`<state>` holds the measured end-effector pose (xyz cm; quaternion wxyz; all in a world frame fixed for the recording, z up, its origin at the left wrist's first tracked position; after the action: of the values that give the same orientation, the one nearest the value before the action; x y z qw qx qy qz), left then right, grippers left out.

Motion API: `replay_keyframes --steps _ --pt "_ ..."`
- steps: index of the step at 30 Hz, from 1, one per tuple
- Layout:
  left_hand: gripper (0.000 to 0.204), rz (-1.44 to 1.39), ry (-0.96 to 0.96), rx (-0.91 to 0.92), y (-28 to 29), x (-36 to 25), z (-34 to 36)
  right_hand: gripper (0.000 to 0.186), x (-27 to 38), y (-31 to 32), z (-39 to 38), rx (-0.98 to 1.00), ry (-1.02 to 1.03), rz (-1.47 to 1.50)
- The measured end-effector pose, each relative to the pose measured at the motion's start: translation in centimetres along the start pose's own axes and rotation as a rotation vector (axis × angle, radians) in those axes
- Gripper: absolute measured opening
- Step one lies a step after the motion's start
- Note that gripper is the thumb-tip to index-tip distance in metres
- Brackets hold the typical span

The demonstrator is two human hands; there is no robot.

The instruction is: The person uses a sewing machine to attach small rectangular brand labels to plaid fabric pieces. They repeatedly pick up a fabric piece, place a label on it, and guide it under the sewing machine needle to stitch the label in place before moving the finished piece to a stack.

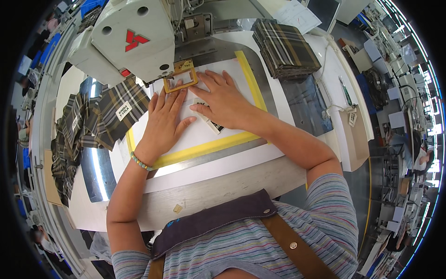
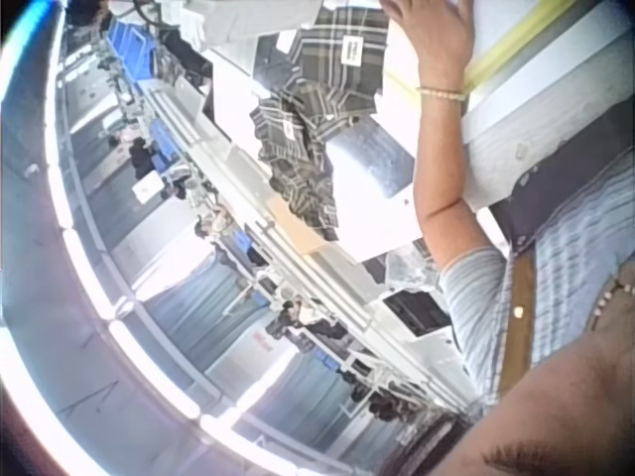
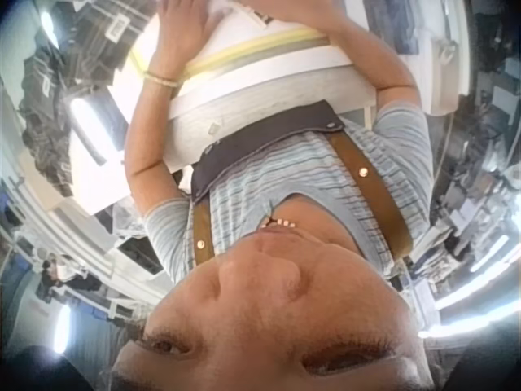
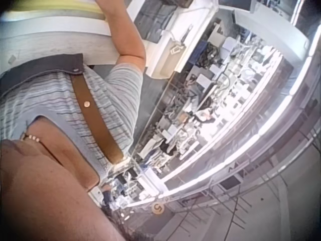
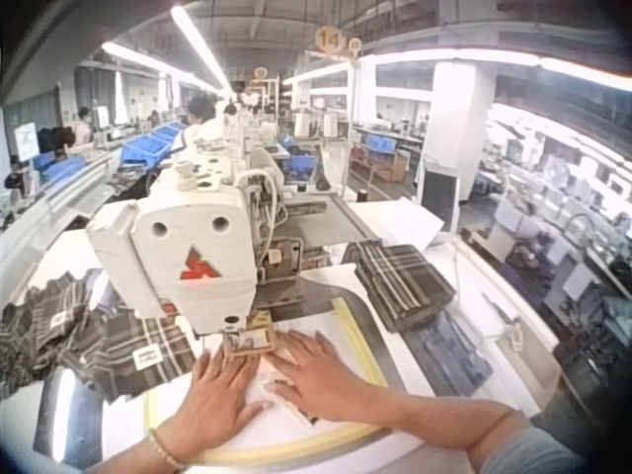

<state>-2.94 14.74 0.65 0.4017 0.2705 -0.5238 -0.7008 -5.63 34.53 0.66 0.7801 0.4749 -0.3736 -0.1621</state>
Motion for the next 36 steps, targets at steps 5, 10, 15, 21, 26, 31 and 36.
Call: replay_keyframes --steps 5,10,15,21,26,31,36 --pt "0.08 -0.023 0.01 -0.001 0.2 0.0 0.1 0.052 0.3 2.1 0.0 -0.052 0.06 0.012" --pt "0.073 0.087 -0.011 -0.002 1.2 -0.5 -0.1 0.037 0.5 10.2 -0.7 -0.218 -0.113 0.014" --pt "0.063 -0.034 -0.102 -0.039 1.8 -2.7 -0.4 0.041 -3.9 15.3 -4.4 -0.305 -0.179 -0.285" --pt "0.066 -0.155 -0.274 0.041 2.3 -4.7 -1.1 0.037 -7.3 15.9 -7.8 -0.268 -0.322 -0.323" --pt "0.07 -0.253 -0.269 0.029 2.6 -4.5 -0.9 0.024 -8.4 16.0 -8.0 -0.32 -0.287 -0.288" --pt "0.07 -0.29 -0.276 0.023 2.6 -6.3 0.7 0.016 -8.2 16.8 -7.6 -0.387 -0.429 -0.186" --pt "0.061 -0.285 -0.427 0.052 1.1 -7.1 2.1 0.013 -8.5 17.0 -7.9 -0.441 -0.368 -0.066"
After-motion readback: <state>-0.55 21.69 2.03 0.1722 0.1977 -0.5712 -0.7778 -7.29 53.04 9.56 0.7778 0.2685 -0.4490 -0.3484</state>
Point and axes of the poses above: each hand's wrist, its own z-axis towards the middle knuckle, its own y-axis out of the back of the hand, x = y × z, the point moved 4 cm from there along z, towards the middle knuckle, and after that the axes turned 15 degrees about z, right-handed, at the moved point
